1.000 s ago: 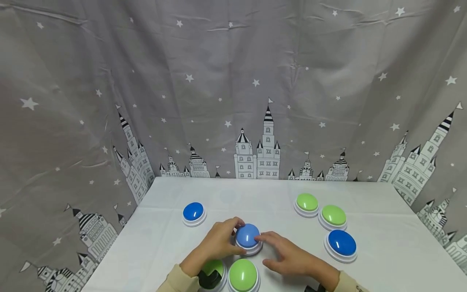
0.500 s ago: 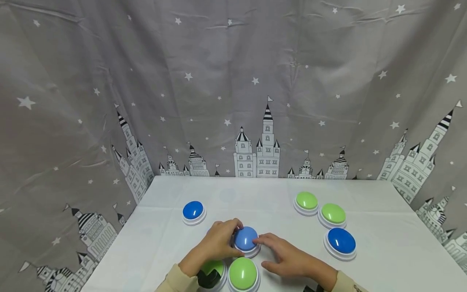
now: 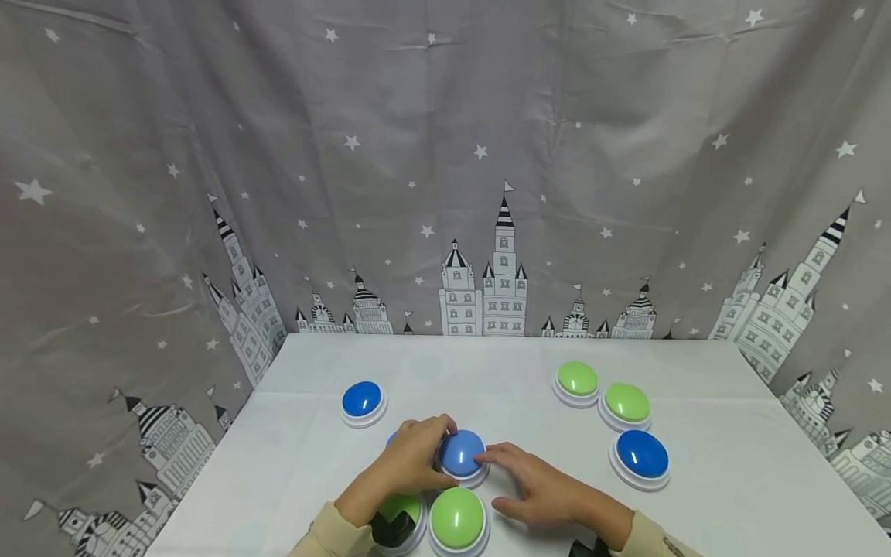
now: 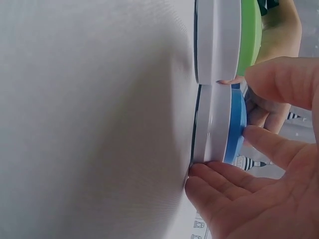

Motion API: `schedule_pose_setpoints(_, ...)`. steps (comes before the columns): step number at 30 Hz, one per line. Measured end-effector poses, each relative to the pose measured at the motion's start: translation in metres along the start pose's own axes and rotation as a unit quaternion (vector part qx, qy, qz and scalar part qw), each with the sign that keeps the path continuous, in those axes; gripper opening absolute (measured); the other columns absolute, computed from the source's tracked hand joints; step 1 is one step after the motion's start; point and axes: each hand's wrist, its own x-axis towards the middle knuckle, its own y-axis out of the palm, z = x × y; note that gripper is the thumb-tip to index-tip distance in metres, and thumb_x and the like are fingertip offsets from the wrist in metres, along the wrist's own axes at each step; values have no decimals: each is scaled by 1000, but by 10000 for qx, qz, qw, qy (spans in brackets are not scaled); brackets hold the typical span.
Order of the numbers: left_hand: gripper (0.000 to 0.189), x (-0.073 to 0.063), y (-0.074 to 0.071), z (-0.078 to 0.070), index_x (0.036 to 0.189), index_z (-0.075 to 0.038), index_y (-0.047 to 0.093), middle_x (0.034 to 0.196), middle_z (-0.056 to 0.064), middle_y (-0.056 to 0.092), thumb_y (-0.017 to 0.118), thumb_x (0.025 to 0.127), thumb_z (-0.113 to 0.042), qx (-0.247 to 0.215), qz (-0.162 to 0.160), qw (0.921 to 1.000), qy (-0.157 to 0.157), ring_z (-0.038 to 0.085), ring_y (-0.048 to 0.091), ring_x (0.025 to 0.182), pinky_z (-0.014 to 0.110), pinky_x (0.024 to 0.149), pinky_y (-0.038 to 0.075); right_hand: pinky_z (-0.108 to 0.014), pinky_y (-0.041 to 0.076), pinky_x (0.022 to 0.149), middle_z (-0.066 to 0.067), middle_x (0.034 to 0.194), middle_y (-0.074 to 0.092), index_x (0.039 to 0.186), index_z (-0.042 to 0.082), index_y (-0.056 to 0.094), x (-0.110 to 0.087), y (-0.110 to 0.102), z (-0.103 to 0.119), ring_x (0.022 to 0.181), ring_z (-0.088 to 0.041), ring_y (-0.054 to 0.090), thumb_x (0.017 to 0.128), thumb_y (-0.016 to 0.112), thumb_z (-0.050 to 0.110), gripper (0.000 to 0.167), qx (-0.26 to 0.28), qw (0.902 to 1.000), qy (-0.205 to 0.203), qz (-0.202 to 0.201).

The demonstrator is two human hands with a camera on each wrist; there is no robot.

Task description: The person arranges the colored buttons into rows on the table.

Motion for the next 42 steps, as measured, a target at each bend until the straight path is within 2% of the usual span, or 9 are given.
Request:
schedule_pose_setpoints(11,71,-1,1,-1,128,-16,52,123,0,62,86,74,-46,-56,131,9999,-22,17,55,116,55,106,34,-41,36,110,0,143,44,147,17,42,-2,-1,6,135,-20,42,95,66,22,57,-15,10000,64,23)
schedule_pose_setpoints(16,66,-2,-7,-2,128,-13,52,122,1,60,82,79,-45,-123,210,9996,138,17,54,115,53,105,34,-41,37,110,0,144,43,148,19,41,-1,-3,5,135,-19,41,96,64,24,57,-48,9999,120,107)
schedule_pose_setpoints(22,61,3,-16,-9,130,-9,54,124,3,60,78,84,-40,-429,79,9983,385,21,55,115,51,102,38,-43,36,110,0,143,45,146,17,41,-1,-13,-1,134,-19,43,96,64,25,56,-84,9997,220,17)
schedule_pose_setpoints(27,57,17,-19,-22,130,-11,54,128,5,60,77,86,-38,-397,18,9979,520,20,54,118,47,102,41,-49,36,109,0,143,47,146,14,43,-7,-30,-7,135,-22,43,96,65,26,55,-7,9981,599,-140)
schedule_pose_setpoints(33,53,41,-17,-41,127,-12,56,125,5,62,77,86,-38,-280,-154,9967,747,19,58,115,37,95,48,-52,37,108,0,143,48,143,15,46,-19,-52,-20,135,-27,43,96,67,22,53,-101,9946,863,-570)
schedule_pose_setpoints(37,50,57,-11,-54,126,-12,57,124,6,62,76,87,-37,-260,-200,9966,757,18,59,112,33,91,50,-54,38,106,-2,143,50,142,13,47,-27,-66,-29,134,-29,45,95,67,21,52,-264,9905,998,-910)
schedule_pose_setpoints(42,48,79,3,-67,123,-10,58,120,7,63,76,86,-35,-298,-386,9967,646,17,59,108,31,89,50,-57,41,102,-10,141,52,141,7,48,-34,-84,-39,131,-35,47,95,67,19,51,-447,9859,898,-1338)
